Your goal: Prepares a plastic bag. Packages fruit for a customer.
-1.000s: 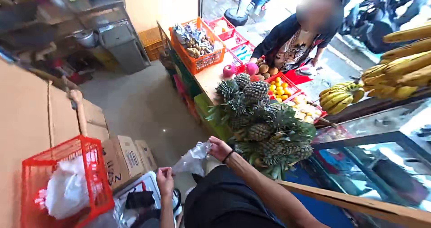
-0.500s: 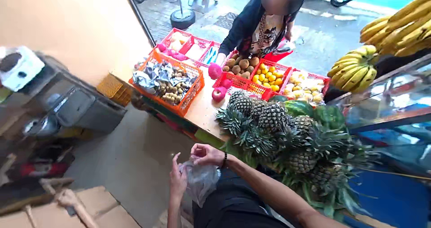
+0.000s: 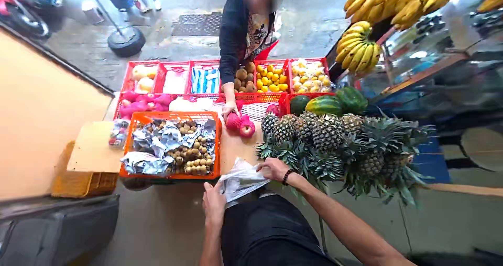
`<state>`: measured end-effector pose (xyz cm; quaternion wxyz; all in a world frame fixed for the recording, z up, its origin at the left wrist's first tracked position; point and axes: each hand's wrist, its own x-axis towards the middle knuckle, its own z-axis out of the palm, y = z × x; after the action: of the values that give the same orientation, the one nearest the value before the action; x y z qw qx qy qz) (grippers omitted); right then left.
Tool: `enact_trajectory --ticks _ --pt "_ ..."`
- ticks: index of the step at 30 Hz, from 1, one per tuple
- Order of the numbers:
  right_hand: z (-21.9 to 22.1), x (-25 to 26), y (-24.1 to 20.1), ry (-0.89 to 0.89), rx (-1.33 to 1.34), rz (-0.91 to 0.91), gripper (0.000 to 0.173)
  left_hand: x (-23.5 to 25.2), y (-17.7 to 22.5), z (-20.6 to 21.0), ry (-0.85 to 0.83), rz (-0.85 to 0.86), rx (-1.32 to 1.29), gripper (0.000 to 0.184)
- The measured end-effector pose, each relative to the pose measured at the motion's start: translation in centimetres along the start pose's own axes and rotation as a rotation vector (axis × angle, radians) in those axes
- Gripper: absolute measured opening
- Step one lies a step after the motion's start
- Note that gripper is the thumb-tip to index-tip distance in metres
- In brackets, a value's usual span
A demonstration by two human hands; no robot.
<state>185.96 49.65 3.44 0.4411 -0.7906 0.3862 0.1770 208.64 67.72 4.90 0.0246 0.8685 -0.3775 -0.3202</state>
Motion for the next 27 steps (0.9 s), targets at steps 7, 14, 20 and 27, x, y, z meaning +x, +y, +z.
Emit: enact_trajectory --ticks 7,14,20,27 --pt "-8.1 3.9 -1.5 0.34 0.427 0.112 0.033 4.8 2.0 -0.1 -0.024 0.31 0.026 0.03" --pt "-5.9 18.3 -5.9 0.486 0.043 0.459 0.1 6.5 2.7 2.8 -0.246 0.324 0.231 0.042" --pt "-5.0 23.0 -8.5 0.48 0.239 0.689 0.103 7.6 2.5 3.6 -0.317 0.234 0.209 0.043" --pt "-4.6 25.7 -8.2 0.467 0.123 0.759 0.106 9.1 2.9 4.6 -0.309 0.201 0.065 0.037"
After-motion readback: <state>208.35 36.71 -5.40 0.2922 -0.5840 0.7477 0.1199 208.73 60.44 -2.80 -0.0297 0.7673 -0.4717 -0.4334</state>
